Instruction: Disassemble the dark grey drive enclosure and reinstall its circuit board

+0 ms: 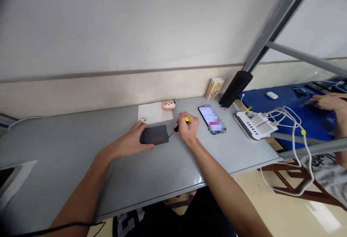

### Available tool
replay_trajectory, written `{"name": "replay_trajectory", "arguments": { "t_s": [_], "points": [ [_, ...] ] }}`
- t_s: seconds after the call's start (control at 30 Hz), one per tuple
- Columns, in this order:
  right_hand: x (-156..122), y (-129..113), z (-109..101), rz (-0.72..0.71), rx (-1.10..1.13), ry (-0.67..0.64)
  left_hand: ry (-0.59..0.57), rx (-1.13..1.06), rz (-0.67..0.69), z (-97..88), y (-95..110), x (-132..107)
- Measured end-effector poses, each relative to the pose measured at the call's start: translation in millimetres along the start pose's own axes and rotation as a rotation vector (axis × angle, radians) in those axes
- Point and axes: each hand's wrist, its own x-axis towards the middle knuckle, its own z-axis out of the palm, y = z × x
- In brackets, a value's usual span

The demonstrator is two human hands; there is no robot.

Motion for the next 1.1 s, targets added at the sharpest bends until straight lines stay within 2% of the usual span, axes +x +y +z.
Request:
{"name": "replay_trajectory", "arguments": {
  "t_s": [0.13, 0.3, 0.37, 0.4, 0.5, 0.6, 0.7, 0.87, 1.1],
  "points": [
    [2.0, -4.3, -4.4, -0.045, -0.027, 0.051, 0.018, 0.004, 0.020, 1.8, 1.5, 0.3],
    [8.2, -11.5, -11.0, -0.074, -0.001, 0.204, 0.012, -0.005, 0.013, 5.1, 0.9, 0.3],
    [5.3, -14.1, -8.6, -0.071, 0.034, 0.200, 0.021, -0.001, 0.018, 7.7, 0.6, 1.8],
    [2.1, -15.3, -6.0, -0.072, 0.049, 0.156, 0.031, 0.002, 0.027, 9.0, 0.3, 2.7],
    [-11.9, -18.6, 4.8, -0.109, 0.072, -0.091, 0.044, 0.004, 0.046, 11.2, -2.4, 4.8],
    [-24.2, -20.9, 14.3, -0.223, 0.073, -0.306, 0.000, -0.015, 0.049, 9.6, -8.0, 4.2],
    [-28.1, -21.9, 17.8, -0.309, 0.040, -0.407, -0.012, -0.039, 0.071, 6.3, -13.8, 1.7],
    [-19.2, -21.5, 11.3, -0.325, -0.010, -0.309, -0.030, -0.051, 0.054, 2.7, -15.5, -0.8],
    [-1.7, -17.3, -2.3, -0.088, -0.024, -0.134, -0.036, -0.042, 0.044, 2.4, -18.7, -1.4]
  ]
}}
